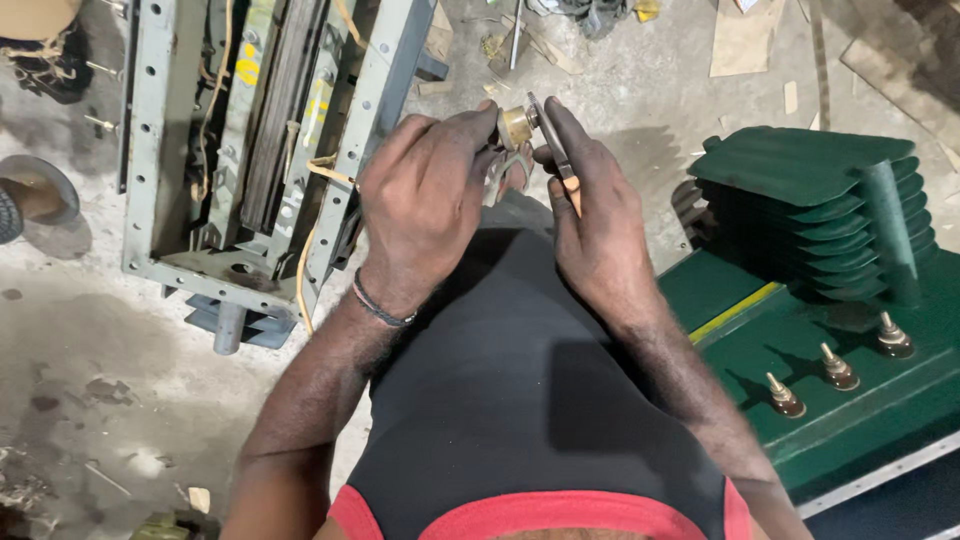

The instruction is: The person stands at a workbench in a workshop and uses pliers to hold small brass and metal fittings while shaping them with a file. They work on parts next to a green transformer-style unit, occasionally reaching into its frame, and continue filing and fitting the components.

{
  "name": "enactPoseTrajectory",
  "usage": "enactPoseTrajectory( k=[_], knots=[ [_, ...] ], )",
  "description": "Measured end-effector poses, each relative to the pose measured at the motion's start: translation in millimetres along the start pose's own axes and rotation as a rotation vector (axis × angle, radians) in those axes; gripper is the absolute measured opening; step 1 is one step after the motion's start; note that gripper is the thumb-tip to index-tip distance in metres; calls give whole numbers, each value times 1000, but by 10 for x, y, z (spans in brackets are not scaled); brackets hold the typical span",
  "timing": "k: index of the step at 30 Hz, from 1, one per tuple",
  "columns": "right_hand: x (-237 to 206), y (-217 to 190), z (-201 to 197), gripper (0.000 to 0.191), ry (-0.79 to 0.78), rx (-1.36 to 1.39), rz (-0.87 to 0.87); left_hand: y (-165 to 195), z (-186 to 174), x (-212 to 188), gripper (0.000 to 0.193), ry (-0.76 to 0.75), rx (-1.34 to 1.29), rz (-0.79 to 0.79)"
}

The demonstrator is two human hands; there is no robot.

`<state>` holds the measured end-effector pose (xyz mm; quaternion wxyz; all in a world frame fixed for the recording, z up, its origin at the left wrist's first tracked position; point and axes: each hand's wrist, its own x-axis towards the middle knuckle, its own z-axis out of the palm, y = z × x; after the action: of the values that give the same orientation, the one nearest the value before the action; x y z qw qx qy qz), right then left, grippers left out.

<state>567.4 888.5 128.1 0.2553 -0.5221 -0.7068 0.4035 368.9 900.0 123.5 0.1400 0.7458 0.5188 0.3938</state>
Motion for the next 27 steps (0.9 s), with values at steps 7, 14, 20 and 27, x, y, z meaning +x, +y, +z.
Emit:
enactPoseTrajectory(
  k=[7,14,20,27],
  knots=[
    [96,54,69,42,29,-58,-1,-54,-3,8,22,-114,23,-124],
    [92,213,26,36,49,-72,-41,-112,-54,58,24,-268,-167,-222],
    [68,254,-23,37,61,-75,-74,-64,-36,68,16,-303,-195,-273],
    [-12,310,-111,37,74,-95,-74,7,31,112,8,-465,29,-346]
  ],
)
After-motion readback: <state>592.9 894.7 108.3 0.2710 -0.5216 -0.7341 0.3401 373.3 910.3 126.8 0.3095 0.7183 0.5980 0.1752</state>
